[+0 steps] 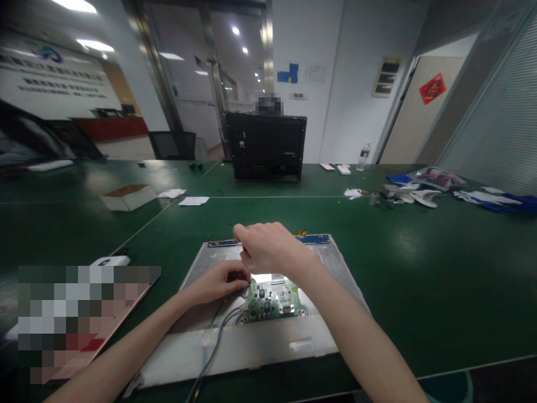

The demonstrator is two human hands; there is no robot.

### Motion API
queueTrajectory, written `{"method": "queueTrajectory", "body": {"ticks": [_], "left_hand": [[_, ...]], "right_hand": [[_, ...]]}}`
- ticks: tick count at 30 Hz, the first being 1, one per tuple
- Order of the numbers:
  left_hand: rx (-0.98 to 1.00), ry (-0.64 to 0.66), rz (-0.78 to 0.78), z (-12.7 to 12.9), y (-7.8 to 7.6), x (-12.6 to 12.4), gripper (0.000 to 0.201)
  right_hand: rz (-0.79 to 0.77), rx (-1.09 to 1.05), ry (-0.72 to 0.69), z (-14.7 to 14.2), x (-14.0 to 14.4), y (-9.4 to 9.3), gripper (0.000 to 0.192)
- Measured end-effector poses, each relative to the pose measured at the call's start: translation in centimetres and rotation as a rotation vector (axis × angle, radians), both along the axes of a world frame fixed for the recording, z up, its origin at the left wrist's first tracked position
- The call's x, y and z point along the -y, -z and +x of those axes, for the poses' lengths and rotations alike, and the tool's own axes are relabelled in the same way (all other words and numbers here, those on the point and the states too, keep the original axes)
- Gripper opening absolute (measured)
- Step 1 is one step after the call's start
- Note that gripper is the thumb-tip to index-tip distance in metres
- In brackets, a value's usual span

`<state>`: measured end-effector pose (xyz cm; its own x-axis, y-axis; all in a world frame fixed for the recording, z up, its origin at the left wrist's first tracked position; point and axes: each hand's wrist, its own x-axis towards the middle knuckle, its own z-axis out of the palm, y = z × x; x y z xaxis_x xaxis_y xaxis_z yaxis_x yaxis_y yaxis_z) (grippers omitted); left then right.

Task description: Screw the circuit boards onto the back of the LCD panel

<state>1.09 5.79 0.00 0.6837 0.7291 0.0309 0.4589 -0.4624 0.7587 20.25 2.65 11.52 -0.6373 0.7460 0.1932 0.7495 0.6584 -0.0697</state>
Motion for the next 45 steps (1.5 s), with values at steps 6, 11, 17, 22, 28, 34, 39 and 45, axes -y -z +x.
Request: {"method": "queueTrajectory", "body": {"ticks": [6,11,17,22,28,34,39,45], "left_hand": [[0.001,-0.008,-0.032,0.08,-0.18,0.05,0.006],[0.009,0.000,-0.052,0.08,-0.02,-0.03,0.007],[0.005,-0.002,-0.019,-0.11,0.66,-0.37,0.006],[0.011,0.001,-0.003,-0.07,0.40,-0.17,0.007],[-0.009,-0.007,-0.025,0.08,-0.16,0.09,0.006],[-0.007,0.000,-0.034,-0.01,0.29,-0.22,0.007],[0.006,-0.001,-0.013,-0.11,0.72,-0.52,0.006],[-0.009,-0.009,-0.033,0.02,0.33,-0.27,0.005]], "right_hand": [[0.018,0.059,0.052,-0.47,-0.22,-0.14,0.021],[-0.016,0.019,-0.004,-0.24,-0.01,-0.28,0.019],[-0.033,-0.017,-0.067,0.14,0.31,-0.14,0.021],[-0.033,-0.007,-0.026,0.05,0.22,-0.06,0.020],[0.009,0.040,0.020,-0.43,-0.03,-0.27,0.018],[-0.035,0.005,-0.030,-0.32,0.19,-0.40,0.017],[-0.033,-0.018,-0.059,-0.06,0.39,-0.31,0.018],[0.005,0.023,0.006,-0.33,0.04,-0.31,0.016]]}}
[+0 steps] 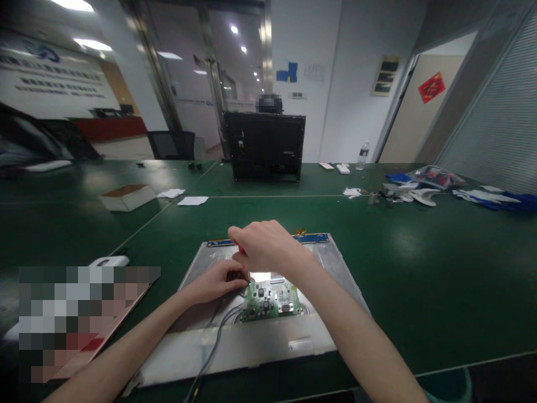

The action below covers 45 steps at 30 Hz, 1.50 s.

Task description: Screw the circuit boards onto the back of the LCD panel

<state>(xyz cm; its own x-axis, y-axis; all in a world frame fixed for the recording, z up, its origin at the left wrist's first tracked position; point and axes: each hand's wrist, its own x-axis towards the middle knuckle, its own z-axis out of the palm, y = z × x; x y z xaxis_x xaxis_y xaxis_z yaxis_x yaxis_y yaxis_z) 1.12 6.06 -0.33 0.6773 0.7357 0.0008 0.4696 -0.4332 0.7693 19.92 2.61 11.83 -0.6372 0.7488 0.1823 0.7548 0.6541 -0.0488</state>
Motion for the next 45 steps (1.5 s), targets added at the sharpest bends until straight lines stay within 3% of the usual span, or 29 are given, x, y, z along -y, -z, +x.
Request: {"method": "queueTrajectory", "body": {"ticks": [7,17,23,26,35,45], "left_hand": [[0.004,0.007,-0.003,0.12,-0.57,0.31,0.007],[0.016,0.004,0.006,-0.13,0.30,0.00,0.008],[0.003,0.003,0.022,-0.06,-0.09,0.13,0.008],[-0.006,-0.013,0.020,-0.02,-0.11,0.14,0.006],[0.032,0.005,0.006,-0.06,0.18,-0.06,0.008],[0.013,0.000,0.012,-0.01,-0.17,0.18,0.006]], "right_hand": [[0.018,0.036,0.029,-0.11,-0.20,0.10,0.023],[-0.026,-0.057,-0.107,0.35,0.29,0.14,0.021],[0.045,-0.018,-0.005,0.07,-0.05,0.24,0.012],[0.055,0.022,0.039,-0.01,-0.17,0.20,0.018],[-0.028,-0.035,-0.053,0.34,0.35,0.01,0.020],[0.012,0.018,0.040,-0.07,-0.01,0.08,0.015]]}}
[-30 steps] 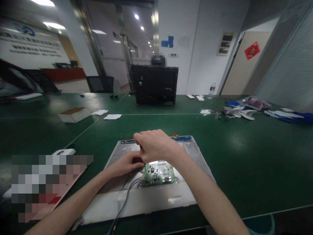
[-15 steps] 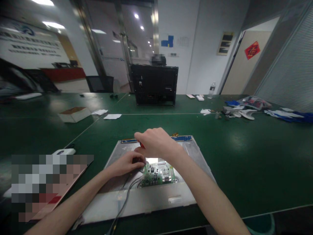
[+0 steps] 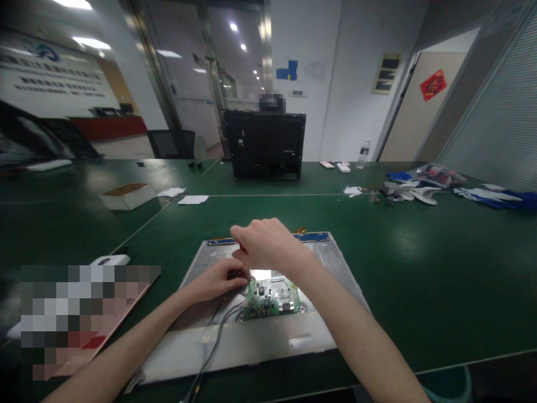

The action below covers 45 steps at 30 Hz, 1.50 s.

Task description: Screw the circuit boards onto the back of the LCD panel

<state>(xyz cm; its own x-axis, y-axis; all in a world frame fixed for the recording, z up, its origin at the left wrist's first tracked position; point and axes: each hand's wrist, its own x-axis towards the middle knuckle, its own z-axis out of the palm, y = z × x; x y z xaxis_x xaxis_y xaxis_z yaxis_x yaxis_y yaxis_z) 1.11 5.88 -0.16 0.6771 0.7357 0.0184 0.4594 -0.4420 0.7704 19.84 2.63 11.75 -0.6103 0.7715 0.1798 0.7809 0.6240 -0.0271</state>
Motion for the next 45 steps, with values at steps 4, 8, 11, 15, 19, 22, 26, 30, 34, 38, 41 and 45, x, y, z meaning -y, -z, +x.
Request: {"method": "queueTrajectory", "body": {"ticks": [4,8,11,15,19,22,26,30,34,38,41,45], "left_hand": [[0.007,-0.003,-0.006,-0.06,0.28,-0.15,0.006],[0.046,0.018,-0.005,-0.19,0.74,-0.43,0.007],[0.046,0.022,0.002,-0.20,0.80,-0.45,0.009],[0.025,-0.004,0.008,-0.05,0.36,-0.15,0.006],[0.026,-0.008,-0.002,0.02,0.12,-0.04,0.006],[0.039,0.005,-0.013,-0.03,0.29,-0.18,0.005],[0.049,0.014,-0.008,-0.11,0.54,-0.25,0.007],[0.019,0.014,-0.003,-0.09,0.37,-0.06,0.010],[0.001,-0.002,0.011,0.01,0.03,0.09,0.007],[0.006,-0.003,0.004,0.04,0.02,-0.01,0.007],[0.012,0.012,-0.011,-0.05,0.38,-0.22,0.007],[0.024,0.012,-0.009,-0.17,0.78,-0.35,0.009]], "right_hand": [[0.009,-0.012,-0.014,0.11,0.13,-0.07,0.019],[-0.019,-0.055,-0.085,0.43,0.36,-0.04,0.015],[-0.031,-0.067,-0.108,0.41,0.34,0.07,0.017],[0.015,-0.038,-0.041,-0.01,0.09,0.15,0.013],[0.021,0.012,0.017,-0.22,0.01,0.02,0.020],[-0.010,-0.005,-0.028,0.01,0.17,-0.04,0.017],[-0.040,-0.048,-0.094,0.42,0.33,0.13,0.021],[-0.023,-0.038,-0.081,0.35,0.20,0.26,0.019],[0.010,0.001,-0.017,-0.07,0.03,0.02,0.013],[0.005,0.023,0.024,-0.19,0.10,-0.10,0.023],[-0.001,-0.022,-0.044,0.08,0.28,0.07,0.017],[-0.009,-0.055,-0.114,0.27,0.33,0.37,0.017]]}}
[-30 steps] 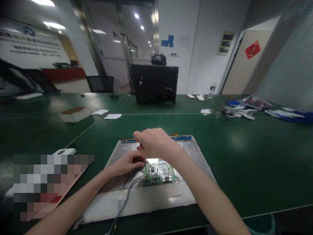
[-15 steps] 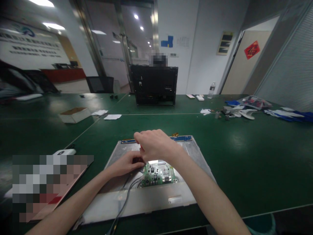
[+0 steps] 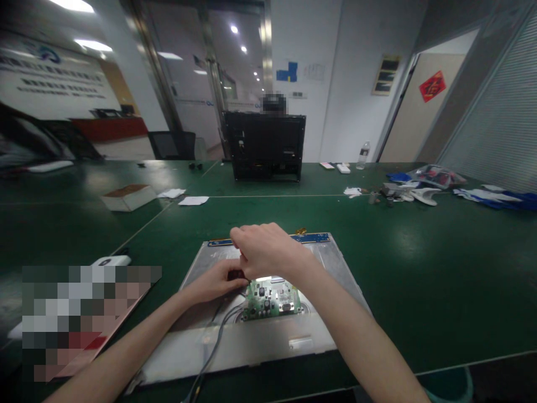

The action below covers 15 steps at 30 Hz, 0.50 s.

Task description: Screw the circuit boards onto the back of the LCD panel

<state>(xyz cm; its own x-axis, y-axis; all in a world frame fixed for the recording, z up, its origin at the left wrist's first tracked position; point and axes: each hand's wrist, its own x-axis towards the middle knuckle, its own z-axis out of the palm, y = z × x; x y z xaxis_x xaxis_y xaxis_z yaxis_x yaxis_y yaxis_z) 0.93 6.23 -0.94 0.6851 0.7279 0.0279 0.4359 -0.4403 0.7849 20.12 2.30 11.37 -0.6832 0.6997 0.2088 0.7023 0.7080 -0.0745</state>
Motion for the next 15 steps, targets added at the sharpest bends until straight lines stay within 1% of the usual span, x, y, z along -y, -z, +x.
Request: {"method": "queueTrajectory", "body": {"ticks": [3,7,9,12,15], "left_hand": [[-0.014,0.003,0.016,0.04,-0.19,0.15,0.011],[-0.033,-0.017,0.029,0.22,-0.75,0.41,0.007],[-0.036,-0.022,0.025,0.27,-0.92,0.46,0.007],[-0.020,-0.012,0.022,0.23,-0.86,0.42,0.008],[-0.014,-0.006,0.036,0.10,-0.52,0.30,0.008]], "right_hand": [[0.003,0.020,0.038,-0.22,-0.14,0.00,0.017],[0.003,0.054,0.112,-0.56,-0.31,-0.29,0.012],[0.009,0.065,0.129,-0.58,-0.32,-0.39,0.013],[0.023,0.063,0.113,-0.41,-0.18,-0.37,0.014],[0.009,0.034,0.054,-0.15,0.00,-0.25,0.016]]}}
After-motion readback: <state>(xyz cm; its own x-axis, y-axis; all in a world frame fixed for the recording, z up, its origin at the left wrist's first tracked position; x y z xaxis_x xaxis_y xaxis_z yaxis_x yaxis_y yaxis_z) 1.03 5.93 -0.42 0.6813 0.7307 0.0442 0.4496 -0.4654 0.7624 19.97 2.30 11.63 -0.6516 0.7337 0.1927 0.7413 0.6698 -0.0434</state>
